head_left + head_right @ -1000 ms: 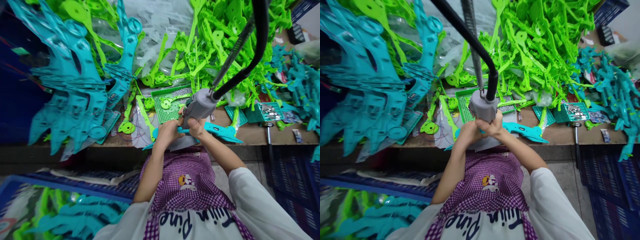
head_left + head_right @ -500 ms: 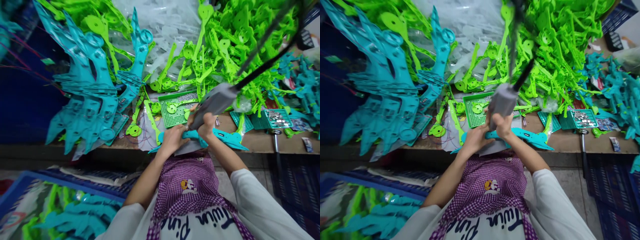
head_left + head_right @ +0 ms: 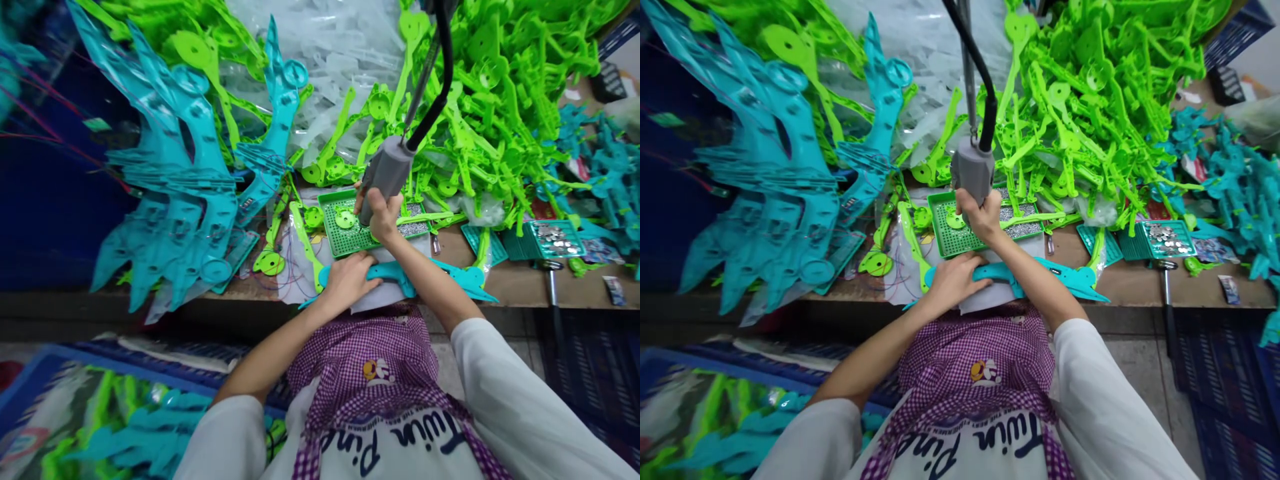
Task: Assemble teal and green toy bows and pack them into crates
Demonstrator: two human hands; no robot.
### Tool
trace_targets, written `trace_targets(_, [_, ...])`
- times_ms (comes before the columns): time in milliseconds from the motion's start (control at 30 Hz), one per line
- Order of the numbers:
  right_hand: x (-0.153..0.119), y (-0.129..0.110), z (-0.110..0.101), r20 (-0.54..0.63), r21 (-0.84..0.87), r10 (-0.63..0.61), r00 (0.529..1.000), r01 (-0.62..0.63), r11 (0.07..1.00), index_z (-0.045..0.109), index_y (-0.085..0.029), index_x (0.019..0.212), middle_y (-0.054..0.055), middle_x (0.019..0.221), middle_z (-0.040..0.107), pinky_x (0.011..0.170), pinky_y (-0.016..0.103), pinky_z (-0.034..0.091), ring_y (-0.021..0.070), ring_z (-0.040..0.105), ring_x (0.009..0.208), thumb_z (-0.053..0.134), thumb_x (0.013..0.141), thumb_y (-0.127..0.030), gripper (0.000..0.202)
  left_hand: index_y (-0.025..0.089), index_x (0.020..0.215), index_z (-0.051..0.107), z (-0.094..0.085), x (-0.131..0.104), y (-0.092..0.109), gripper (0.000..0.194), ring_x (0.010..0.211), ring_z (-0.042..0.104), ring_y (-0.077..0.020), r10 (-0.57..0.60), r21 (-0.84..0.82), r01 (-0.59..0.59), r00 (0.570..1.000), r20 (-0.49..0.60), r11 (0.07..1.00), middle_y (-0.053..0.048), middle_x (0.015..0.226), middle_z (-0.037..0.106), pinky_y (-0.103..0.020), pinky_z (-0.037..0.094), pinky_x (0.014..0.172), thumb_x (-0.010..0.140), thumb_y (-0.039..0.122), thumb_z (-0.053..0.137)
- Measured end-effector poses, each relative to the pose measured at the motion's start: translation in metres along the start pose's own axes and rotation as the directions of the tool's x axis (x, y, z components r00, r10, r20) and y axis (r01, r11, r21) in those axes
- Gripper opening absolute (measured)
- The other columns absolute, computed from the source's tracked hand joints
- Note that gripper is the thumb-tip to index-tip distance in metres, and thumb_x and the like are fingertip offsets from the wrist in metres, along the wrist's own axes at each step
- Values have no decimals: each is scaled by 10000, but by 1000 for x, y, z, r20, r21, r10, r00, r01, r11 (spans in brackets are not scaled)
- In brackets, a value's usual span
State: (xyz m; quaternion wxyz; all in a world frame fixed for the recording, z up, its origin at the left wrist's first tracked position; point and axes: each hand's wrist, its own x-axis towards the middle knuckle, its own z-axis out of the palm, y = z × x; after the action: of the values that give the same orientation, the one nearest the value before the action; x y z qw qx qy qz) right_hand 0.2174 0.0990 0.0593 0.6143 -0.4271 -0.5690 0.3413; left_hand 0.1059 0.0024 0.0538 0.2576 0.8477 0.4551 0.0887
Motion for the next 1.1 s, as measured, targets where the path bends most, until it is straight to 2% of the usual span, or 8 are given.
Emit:
trace_targets(333, [0, 4, -1, -10, -16, -25, 1000, 25, 1000, 568, -208, 622, -49, 502, 483, 535, 266, 471, 110, 548, 491, 535, 839, -658, 500, 199, 1078, 679, 2, 0, -1, 284, 1033, 660, -278, 26, 6, -26, 1000, 1, 1000, -84, 1101, 696, -382, 546, 803, 837, 347, 704])
trace_targets(433, [1, 2, 0, -15, -12, -33, 999, 33, 999, 581, -206, 647, -44, 521, 495, 543, 266, 476, 107, 548, 496, 527, 844, -661, 498, 210, 1153, 658, 0, 0, -3, 341, 1058, 653, -280, 50, 8, -51, 998, 22, 999, -82, 1134, 691, -385, 543, 823, 849, 362, 693])
trace_targets(533, [5, -11, -2, -75, 23, -36, 997, 38, 999, 593, -215, 673, -38, 529, 485, 534, 275, 480, 115, 552, 502, 485, 829, -729, 548, 230, 1276, 601, -5, -2, -1, 436, 1080, 646, -272, 93, -10, -92, 995, 34, 996, -79, 1176, 678, -382, 539, 845, 871, 376, 670])
trace_targets(667, [0, -49, -28, -190, 33, 7, 982, -1, 999, 606, -239, 778, -39, 526, 443, 472, 275, 445, 124, 538, 471, 434, 747, -867, 652, 197, 1338, 549, -10, 1, 7, 495, 1070, 636, -273, 181, 11, -182, 981, 73, 983, -114, 1203, 652, -383, 531, 863, 875, 328, 665])
trace_targets(767, [-22, -83, -64, -275, 88, -1, 961, 26, 996, 584, -260, 783, -54, 499, 408, 404, 263, 368, 109, 457, 396, 493, 645, -918, 678, 191, 1257, 585, -5, 9, 8, 391, 1055, 629, -256, 263, -3, -264, 960, 94, 965, -106, 1147, 656, -366, 530, 851, 881, 280, 647])
trace_targets(867, [-52, -105, -93, -322, 71, 0, 947, 24, 997, 582, -262, 784, -65, 481, 380, 388, 267, 351, 107, 414, 370, 504, 607, -930, 696, 200, 1149, 620, 4, 20, 3, 305, 1017, 636, -234, 292, -88, -284, 953, 82, 955, -73, 1074, 667, -367, 531, 864, 853, 245, 672])
trace_targets(967, [-73, -108, -104, -281, 61, 63, 958, -48, 997, 616, -246, 838, -69, 470, 379, 388, 272, 371, 123, 434, 377, 490, 580, -950, 760, 210, 1152, 623, 9, 29, -2, 367, 1044, 641, -240, 259, -165, -242, 962, 88, 956, -64, 1106, 678, -390, 522, 907, 804, 261, 728])
trace_targets(1100, [-88, -99, -103, -191, 147, 143, 971, -116, 982, 643, -220, 875, -30, 521, 502, 398, 276, 402, 144, 518, 430, 561, 541, -933, 791, 224, 1161, 650, 3, 34, -1, 421, 1061, 650, -269, 167, -168, -139, 972, 167, 976, -60, 1115, 698, -400, 514, 906, 763, 298, 765])
